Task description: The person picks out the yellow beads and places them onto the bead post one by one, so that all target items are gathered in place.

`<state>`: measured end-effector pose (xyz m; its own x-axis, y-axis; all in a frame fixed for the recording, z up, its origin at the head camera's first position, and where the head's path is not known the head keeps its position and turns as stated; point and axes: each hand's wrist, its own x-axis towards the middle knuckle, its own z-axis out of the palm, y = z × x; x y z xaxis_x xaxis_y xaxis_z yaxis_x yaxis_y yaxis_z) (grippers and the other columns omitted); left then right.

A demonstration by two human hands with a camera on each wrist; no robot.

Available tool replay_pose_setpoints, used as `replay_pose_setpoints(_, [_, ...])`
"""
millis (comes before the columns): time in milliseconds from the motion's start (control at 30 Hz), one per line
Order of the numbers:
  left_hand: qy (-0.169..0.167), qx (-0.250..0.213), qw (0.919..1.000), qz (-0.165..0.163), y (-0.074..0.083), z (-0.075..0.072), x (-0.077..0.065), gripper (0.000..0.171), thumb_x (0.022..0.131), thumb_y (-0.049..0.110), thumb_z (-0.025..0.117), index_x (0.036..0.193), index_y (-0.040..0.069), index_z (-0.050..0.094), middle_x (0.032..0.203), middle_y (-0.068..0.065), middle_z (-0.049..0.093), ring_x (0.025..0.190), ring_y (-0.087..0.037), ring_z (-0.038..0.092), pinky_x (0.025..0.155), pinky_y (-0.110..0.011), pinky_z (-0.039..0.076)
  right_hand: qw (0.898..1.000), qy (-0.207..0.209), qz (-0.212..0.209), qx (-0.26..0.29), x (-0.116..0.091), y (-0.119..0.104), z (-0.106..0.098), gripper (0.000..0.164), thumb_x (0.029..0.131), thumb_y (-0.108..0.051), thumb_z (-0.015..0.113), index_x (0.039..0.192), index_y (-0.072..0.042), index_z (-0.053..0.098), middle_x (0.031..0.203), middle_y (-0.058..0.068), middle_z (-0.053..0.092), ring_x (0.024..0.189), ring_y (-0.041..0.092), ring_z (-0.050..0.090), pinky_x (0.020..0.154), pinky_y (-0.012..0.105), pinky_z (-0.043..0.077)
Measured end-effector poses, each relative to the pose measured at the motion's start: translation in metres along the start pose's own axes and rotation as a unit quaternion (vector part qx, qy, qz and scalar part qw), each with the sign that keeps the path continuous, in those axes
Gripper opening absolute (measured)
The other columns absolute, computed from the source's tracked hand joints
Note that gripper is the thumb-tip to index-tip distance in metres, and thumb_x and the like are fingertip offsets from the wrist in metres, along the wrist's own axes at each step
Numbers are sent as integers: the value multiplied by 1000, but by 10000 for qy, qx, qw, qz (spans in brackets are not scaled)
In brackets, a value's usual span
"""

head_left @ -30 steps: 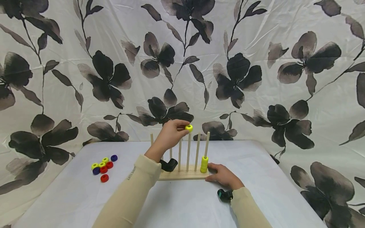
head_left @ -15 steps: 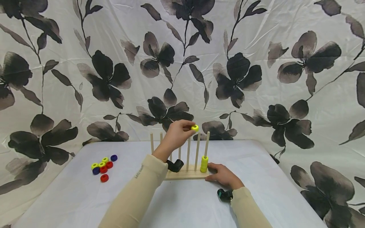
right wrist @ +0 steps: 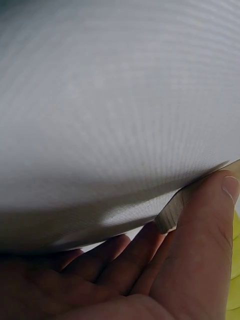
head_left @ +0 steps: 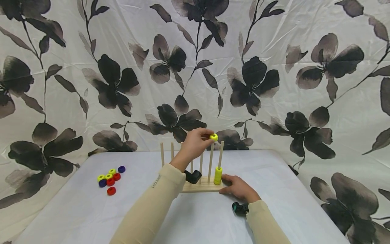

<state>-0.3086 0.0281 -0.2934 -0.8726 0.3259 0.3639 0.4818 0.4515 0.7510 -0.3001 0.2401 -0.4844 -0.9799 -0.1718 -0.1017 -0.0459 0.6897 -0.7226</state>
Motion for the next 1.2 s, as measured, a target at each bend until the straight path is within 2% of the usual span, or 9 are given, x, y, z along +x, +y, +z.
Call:
replay_pose_setpoints(267, [-73,-111,9999,52,3,11,6,31,89,13,71,119,9,68,116,-7,67,108,-21,67,87,-31,57,10000,20,-12,30,-2,-2,-1,71,75,-34,82,139,-19,54,149,9,46,141,36,36,113,59,30])
replay_pose_setpoints(500, [-75,-48,9996,275,4,18,11,28,88,14,71,116,10,69,113,-6,68,104,-19,68,84,-27,57,9999,74,-87,-45,-1,0,-2,70,76,-36,81,139,-20,54,148,7,47,141,33,38,114,57,30])
replay_pose_setpoints(1200, [-267,107,9993,248,4,26,15,29,89,13,70,117,8,69,116,-6,65,104,-19,67,85,-25,57,9999,84,-8,-101,-6,-5,-2,70,76,-34,81,139,-21,54,148,7,48,140,34,38,113,59,30])
